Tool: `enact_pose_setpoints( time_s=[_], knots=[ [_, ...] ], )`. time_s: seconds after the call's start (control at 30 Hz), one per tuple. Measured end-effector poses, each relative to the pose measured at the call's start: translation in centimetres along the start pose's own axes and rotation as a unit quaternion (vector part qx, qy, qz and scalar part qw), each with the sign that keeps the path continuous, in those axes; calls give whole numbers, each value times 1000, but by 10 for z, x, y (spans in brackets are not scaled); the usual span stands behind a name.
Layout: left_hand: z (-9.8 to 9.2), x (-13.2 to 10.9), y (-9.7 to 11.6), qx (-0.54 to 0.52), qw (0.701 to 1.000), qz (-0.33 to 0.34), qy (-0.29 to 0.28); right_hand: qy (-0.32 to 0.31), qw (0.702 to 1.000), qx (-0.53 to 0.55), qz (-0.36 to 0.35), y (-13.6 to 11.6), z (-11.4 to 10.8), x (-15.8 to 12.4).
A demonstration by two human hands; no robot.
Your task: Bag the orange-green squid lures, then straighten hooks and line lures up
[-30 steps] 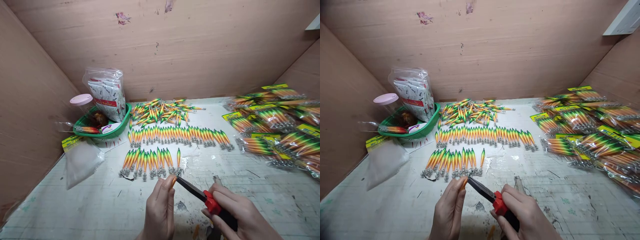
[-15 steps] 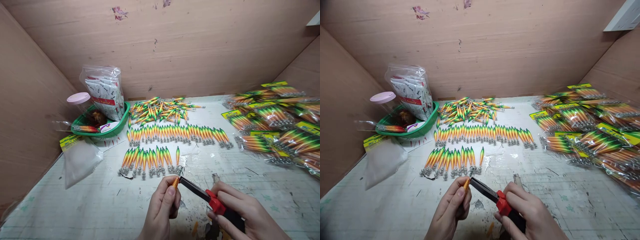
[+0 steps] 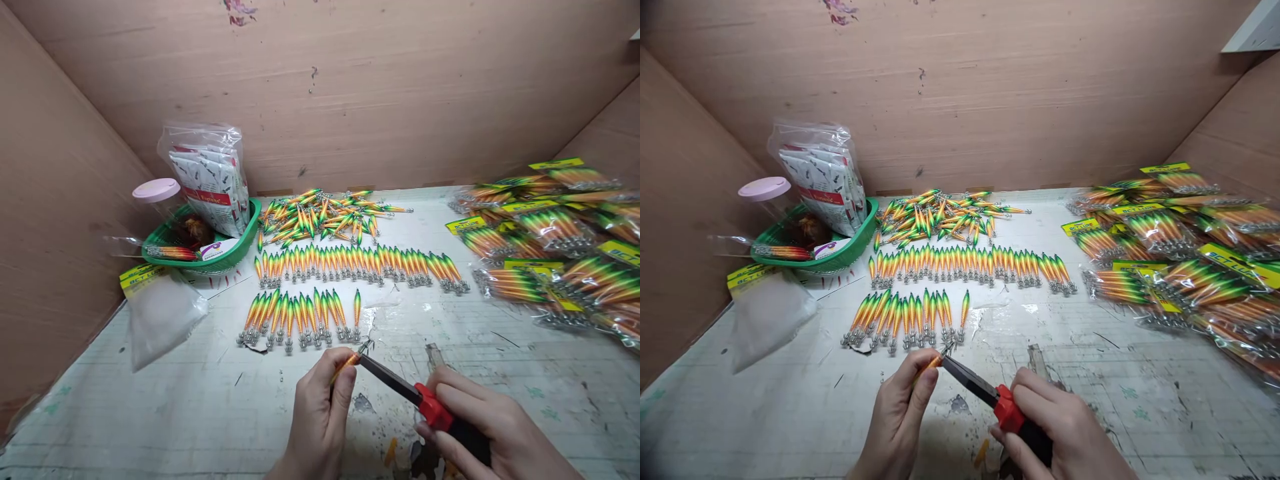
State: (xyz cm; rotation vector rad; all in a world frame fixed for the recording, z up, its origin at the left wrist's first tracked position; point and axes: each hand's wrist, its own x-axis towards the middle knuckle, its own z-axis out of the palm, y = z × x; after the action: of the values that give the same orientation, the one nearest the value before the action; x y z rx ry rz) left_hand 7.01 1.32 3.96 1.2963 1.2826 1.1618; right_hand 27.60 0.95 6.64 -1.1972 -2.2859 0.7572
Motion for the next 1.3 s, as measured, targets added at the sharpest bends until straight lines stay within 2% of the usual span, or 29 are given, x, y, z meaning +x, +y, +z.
enact_pose_setpoints(
  time_s=[0.07,0.17,0.23,0.3,0.4,0.53,0.7,0.8,0.9,0.97,1.07,1.2,1.3],
  knots=[
    [-7,4,-1,-43,997,-60,-2,13,1000,-12,24,12,-3,-4],
    [-21,10,-3,-139,976,-167,-1,87,992,-70,65,41,-12,-18],
    [-25,13,-2,-209,954,-213,-35,120,984,-108,77,56,-17,-27],
    [-23,14,1,-260,934,-231,-76,114,984,-113,75,59,-19,-33],
    [-12,14,7,-301,917,-240,-109,80,993,-66,55,42,-14,-31],
    [-3,13,9,-313,907,-251,-128,40,999,-4,32,7,-5,-13],
    [-2,11,6,-302,913,-244,-129,9,1000,-2,15,-4,-2,1],
    [-3,8,2,-247,939,-210,-110,13,1000,7,14,-3,-1,0],
    [-4,6,1,-118,984,-116,-60,17,1000,9,13,-4,1,-2],
    [-4,4,1,-36,998,-46,-27,15,1000,6,14,-5,2,-2],
    [-3,4,2,35,999,25,-4,17,1000,4,14,-6,2,-1],
    [-1,4,1,79,992,100,16,24,1000,-11,16,-6,3,-2],
    [-1,4,0,96,986,131,29,34,999,-18,12,-7,3,-1]
  ],
)
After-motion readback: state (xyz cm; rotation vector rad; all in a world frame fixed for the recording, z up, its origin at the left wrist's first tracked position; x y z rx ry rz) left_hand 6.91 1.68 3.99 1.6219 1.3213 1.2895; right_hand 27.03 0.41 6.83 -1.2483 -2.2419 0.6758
